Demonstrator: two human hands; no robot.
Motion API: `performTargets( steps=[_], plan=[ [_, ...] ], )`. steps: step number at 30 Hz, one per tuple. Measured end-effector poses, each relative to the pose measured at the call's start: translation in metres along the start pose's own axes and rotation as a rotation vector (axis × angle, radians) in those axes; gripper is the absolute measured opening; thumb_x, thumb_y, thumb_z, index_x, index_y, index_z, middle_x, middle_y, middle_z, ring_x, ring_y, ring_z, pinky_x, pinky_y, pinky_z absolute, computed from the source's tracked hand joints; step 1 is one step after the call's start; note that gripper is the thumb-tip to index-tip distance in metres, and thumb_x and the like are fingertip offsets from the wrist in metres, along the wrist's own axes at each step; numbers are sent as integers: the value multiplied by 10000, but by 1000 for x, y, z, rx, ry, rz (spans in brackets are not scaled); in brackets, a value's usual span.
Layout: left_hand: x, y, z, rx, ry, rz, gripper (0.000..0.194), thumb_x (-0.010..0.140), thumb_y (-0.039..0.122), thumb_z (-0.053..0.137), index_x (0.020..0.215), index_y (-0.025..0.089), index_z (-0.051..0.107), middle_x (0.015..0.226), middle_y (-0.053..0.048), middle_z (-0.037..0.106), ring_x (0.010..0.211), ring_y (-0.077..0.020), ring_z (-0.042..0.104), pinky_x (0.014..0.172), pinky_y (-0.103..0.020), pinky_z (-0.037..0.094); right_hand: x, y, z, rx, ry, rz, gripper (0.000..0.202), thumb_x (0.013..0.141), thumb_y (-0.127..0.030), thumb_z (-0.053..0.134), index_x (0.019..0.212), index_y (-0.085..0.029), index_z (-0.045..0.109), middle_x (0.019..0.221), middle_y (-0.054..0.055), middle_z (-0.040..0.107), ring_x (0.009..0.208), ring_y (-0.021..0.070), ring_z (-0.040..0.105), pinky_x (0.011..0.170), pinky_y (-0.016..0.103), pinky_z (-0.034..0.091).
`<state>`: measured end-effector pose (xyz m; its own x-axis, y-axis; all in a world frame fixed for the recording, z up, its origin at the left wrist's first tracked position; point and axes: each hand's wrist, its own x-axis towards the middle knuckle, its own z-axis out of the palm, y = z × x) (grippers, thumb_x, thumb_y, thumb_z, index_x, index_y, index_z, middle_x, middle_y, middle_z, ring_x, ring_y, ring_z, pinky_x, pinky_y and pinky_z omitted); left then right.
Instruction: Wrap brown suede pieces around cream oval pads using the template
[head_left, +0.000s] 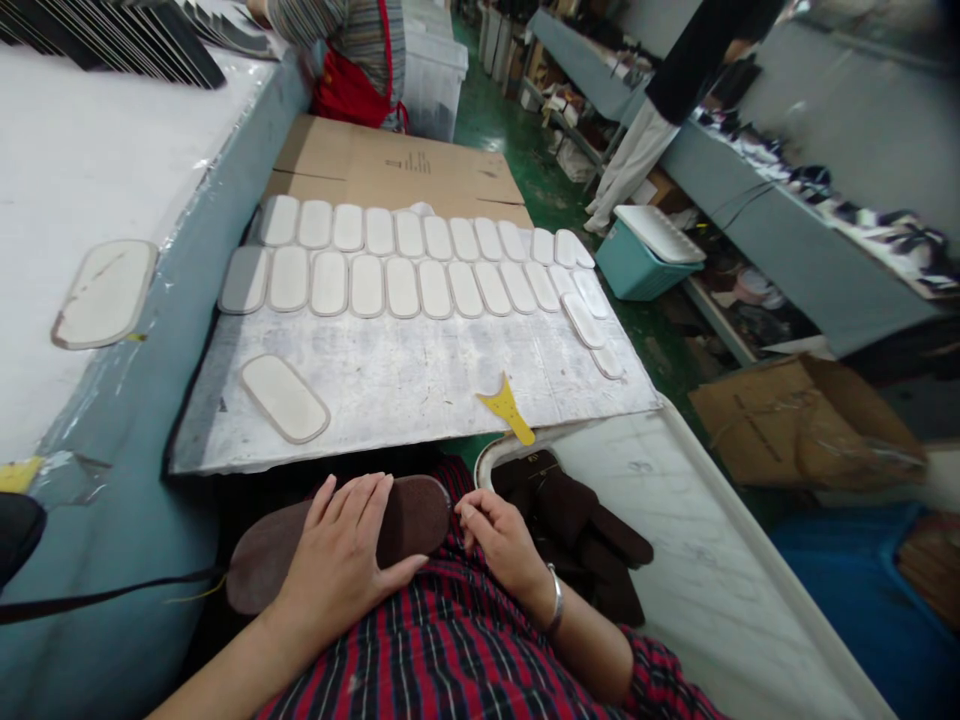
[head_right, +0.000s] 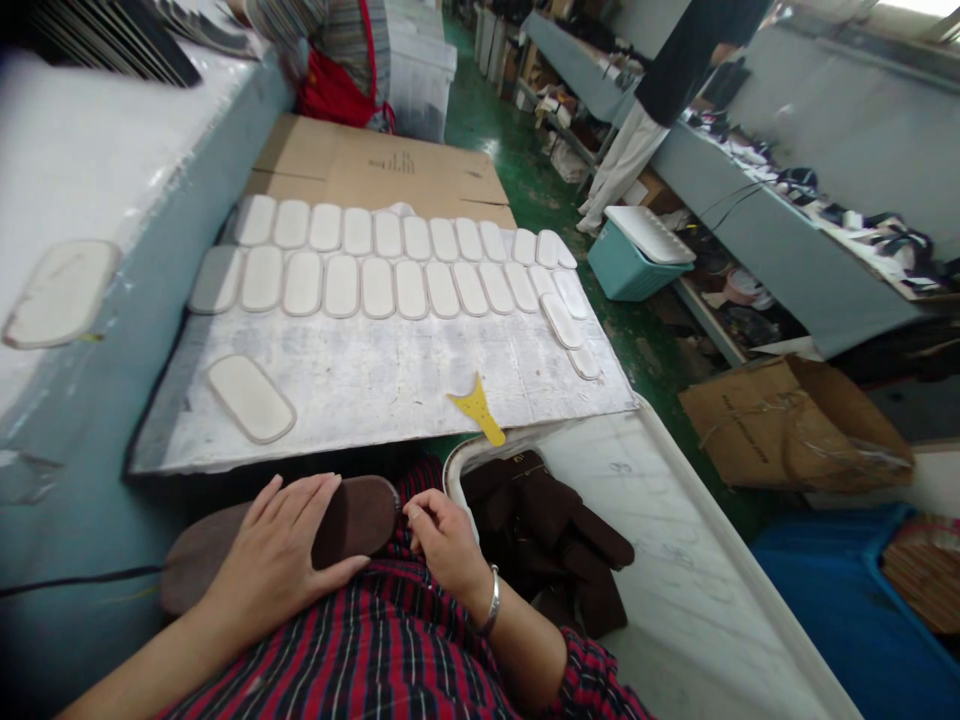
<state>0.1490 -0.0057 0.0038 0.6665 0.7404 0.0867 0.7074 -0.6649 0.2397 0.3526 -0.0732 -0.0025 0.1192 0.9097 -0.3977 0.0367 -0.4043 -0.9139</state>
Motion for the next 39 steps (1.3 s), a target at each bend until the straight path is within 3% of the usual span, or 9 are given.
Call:
performTargets(
  steps=[7,18,20,24,29,31,35,39],
  plan=[
    [7,10,-2,-13,0,-10,721,710,585,552,1222,83,473,1199,-184,548,1117,-321,492,1039,-522,229,1,-10,2,-127,-22,-46,175,877,-306,466,812,-172,559,582,-39,501,516,83,469,518,197,383],
    [9,7,2,20,27,-1,761,621,577,643,1176,75,500,1137,-162,587,1065,-298,520,1036,-518,260,16,-25,13,-204,-59,48,124,780,-282,594,800,-168,550,643,-27,532,551,84,454,488,183,356],
    [9,7,3,15,42,5,763,618,580,644,1166,69,505,1128,-168,593,1059,-300,524,1031,-518,268,16,-31,15,-281,-86,-15,95,783,-244,587,752,-172,535,631,-34,514,559,82,446,502,183,345],
    [7,6,3,-8,66,14,719,655,563,627,1161,66,508,1126,-168,596,1061,-292,528,1037,-510,261,15,-36,14,-486,-189,-299,71,784,-188,588,758,-182,522,721,-32,524,643,85,464,591,196,339],
    [8,5,4,-11,28,7,824,577,594,673,1184,67,496,1140,-168,588,1074,-306,517,1043,-518,244,23,-38,8,-706,-137,-217,182,801,-278,595,700,-176,483,652,-32,488,607,97,420,547,216,274],
    [8,6,4,-30,35,-3,788,581,572,674,1163,65,515,1128,-168,597,1062,-306,526,1041,-520,244,23,-43,12,-778,-161,-257,218,804,-273,584,664,-172,451,644,-28,475,604,99,404,550,228,254],
    [9,6,4,-68,63,-6,655,624,466,653,1124,57,546,1102,-168,614,1039,-294,543,1039,-513,251,20,-49,25,-658,-239,-345,188,811,-225,554,671,-174,439,683,-31,487,643,98,420,585,225,277],
    [10,5,3,-75,45,2,659,624,455,643,1136,53,544,1115,-169,608,1051,-298,534,1037,-518,246,19,-43,29,-290,-299,-138,186,831,-220,505,663,-174,438,629,-45,449,583,81,398,538,192,306]
  ],
)
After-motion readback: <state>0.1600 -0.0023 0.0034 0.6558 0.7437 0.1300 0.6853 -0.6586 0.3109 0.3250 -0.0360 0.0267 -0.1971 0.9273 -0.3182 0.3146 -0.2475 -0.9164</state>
